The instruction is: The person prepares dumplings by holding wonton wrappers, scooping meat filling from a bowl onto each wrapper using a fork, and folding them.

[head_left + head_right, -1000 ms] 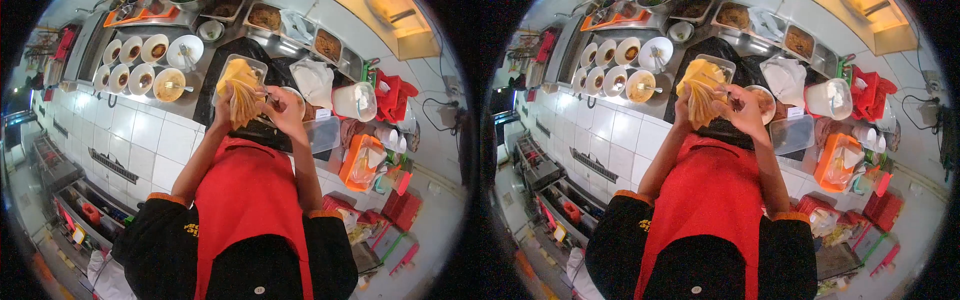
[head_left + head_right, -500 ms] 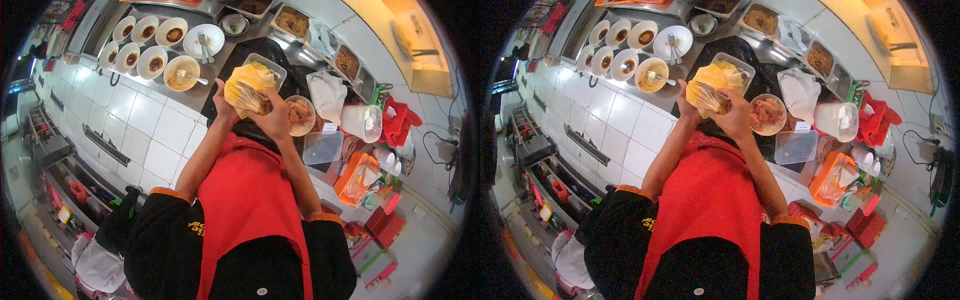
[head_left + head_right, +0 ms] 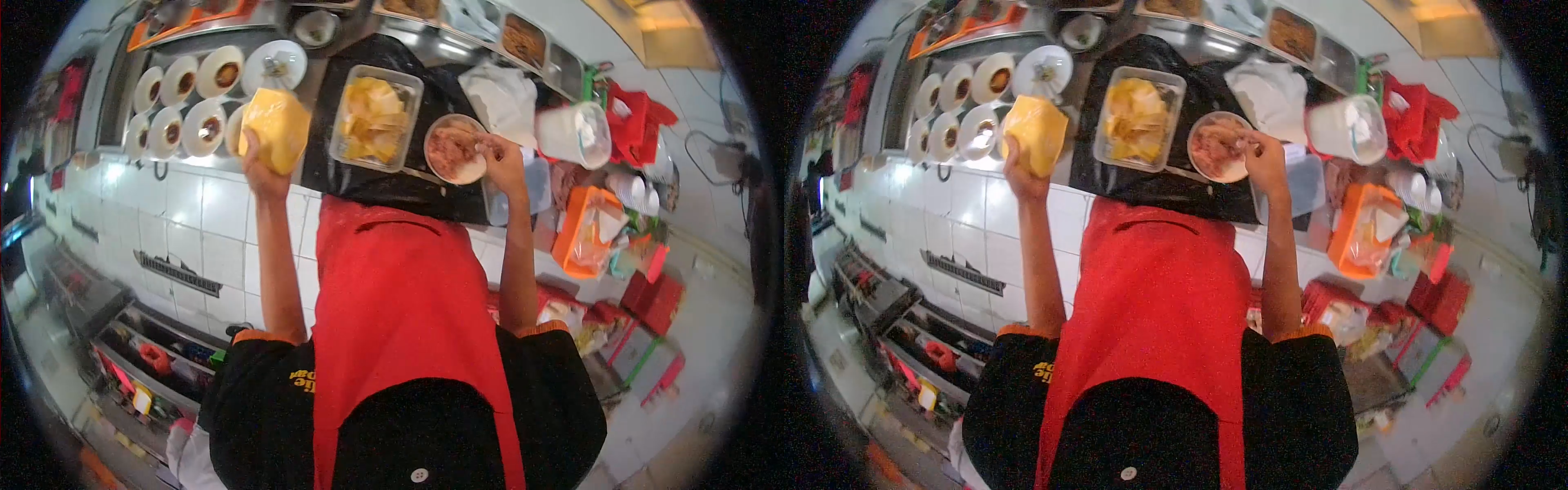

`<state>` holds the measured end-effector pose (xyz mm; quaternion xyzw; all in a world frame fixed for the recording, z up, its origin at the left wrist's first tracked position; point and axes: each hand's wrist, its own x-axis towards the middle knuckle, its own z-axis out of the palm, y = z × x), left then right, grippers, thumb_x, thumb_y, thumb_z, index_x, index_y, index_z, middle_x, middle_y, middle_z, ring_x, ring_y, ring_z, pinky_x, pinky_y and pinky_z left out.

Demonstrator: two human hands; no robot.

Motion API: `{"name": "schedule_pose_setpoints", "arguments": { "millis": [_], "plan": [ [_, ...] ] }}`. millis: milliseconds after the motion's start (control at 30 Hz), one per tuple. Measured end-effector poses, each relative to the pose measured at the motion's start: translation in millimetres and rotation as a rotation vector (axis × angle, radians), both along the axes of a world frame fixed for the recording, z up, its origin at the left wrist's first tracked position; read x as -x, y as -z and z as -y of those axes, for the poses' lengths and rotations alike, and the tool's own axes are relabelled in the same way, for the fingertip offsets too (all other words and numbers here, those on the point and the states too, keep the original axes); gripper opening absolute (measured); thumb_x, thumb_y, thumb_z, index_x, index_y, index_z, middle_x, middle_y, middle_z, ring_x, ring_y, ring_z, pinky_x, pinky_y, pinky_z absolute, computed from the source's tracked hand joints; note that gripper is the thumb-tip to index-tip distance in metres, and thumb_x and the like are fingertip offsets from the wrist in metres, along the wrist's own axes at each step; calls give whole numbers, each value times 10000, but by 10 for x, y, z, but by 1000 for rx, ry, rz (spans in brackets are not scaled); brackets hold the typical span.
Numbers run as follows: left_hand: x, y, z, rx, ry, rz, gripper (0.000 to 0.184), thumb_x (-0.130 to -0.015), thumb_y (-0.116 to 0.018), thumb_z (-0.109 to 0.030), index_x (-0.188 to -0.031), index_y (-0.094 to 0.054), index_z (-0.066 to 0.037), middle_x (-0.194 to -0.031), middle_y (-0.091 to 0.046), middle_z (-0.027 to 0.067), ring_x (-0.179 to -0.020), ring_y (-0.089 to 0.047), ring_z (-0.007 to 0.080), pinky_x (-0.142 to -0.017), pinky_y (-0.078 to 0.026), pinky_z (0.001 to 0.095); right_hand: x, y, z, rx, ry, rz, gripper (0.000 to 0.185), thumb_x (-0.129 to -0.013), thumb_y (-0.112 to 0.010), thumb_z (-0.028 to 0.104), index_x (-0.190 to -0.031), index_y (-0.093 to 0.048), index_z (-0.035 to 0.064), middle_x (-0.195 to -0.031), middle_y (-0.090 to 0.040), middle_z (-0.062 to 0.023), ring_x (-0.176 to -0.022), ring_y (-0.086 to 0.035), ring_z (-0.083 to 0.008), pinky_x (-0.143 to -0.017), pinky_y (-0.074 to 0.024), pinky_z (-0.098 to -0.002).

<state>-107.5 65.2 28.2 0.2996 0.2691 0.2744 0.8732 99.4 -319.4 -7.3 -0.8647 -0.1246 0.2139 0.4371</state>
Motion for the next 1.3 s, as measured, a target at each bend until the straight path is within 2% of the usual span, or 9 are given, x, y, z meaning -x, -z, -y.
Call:
{"name": "schedule_pose_setpoints", "arguments": {
  "millis": [67,133,167,300,367,600,667,933,1300],
  "plan": [
    [39,47,191,63,72,-57,551,-973,-513,-417,-1382,-421,-59,-1343,-530,123,-1208,-547,305,-977,-487,485,71,-43,277,34,-42,17,221,-859,-603,62,-1044,-724,57,-870,-714,-154,-779,-679,-179,-713,-522,-324],
    [114,266,370,120,178,-132,542,-979,-504,-410,-1383,-421,-58,-1343,-531,121,-1201,-554,303,-967,-496,478,182,-48,394,429,-214,60,203,-813,-608,20,-967,-739,38,-946,-713,-170,-826,-694,-208,-761,-520,-312],
    [107,250,524,156,242,-112,543,-980,-502,-408,-1385,-420,-56,-1339,-536,125,-1199,-556,307,-966,-497,477,255,16,382,415,-177,120,204,-764,-643,46,-932,-754,77,-914,-696,-191,-835,-688,-295,-745,-528,-344],
    [80,390,982,329,364,-143,571,-974,-506,-415,-1383,-406,-30,-1337,-535,141,-1191,-562,324,-960,-500,477,334,171,191,322,-132,265,220,-753,-671,81,-949,-760,127,-869,-701,-148,-843,-676,-324,-735,-533,-385],
    [81,436,1121,344,421,-172,561,-981,-495,-405,-1378,-402,-20,-1337,-534,151,-1192,-563,327,-957,-502,477,339,60,118,586,-203,283,122,-731,-674,91,-837,-736,89,-834,-691,-168,-834,-674,-353,-718,-523,-459],
    [61,564,1358,388,504,-192,524,-985,-504,-367,-1367,-404,-23,-1310,-547,168,-1160,-585,329,-953,-507,475,252,27,73,463,-301,311,157,-692,-710,113,-845,-747,108,-824,-691,-182,-771,-681,-355,-672,-538,-457],
    [50,474,1433,414,503,-199,519,-984,-507,-364,-1363,-407,-24,-1302,-551,169,-1150,-590,331,-942,-514,474,240,22,23,703,-356,270,190,-702,-678,69,-852,-756,155,-822,-694,-148,-819,-674,-337,-699,-528,-453],
    [98,486,1507,443,465,-198,510,-984,-508,-364,-1357,-413,-29,-1287,-560,165,-1121,-608,334,-892,-543,466,183,-216,23,768,-493,324,176,-654,-688,43,-816,-728,98,-817,-692,-156,-789,-682,-330,-682,-536,-452],
    [67,459,1492,459,401,-50,523,-979,-510,-347,-1389,-404,-40,-1340,-532,137,-1224,-537,302,-1014,-459,463,47,-59,80,740,-550,398,213,-630,-691,36,-839,-664,64,-830,-682,-157,-793,-678,-345,-688,-536,-453]
  ]
}}
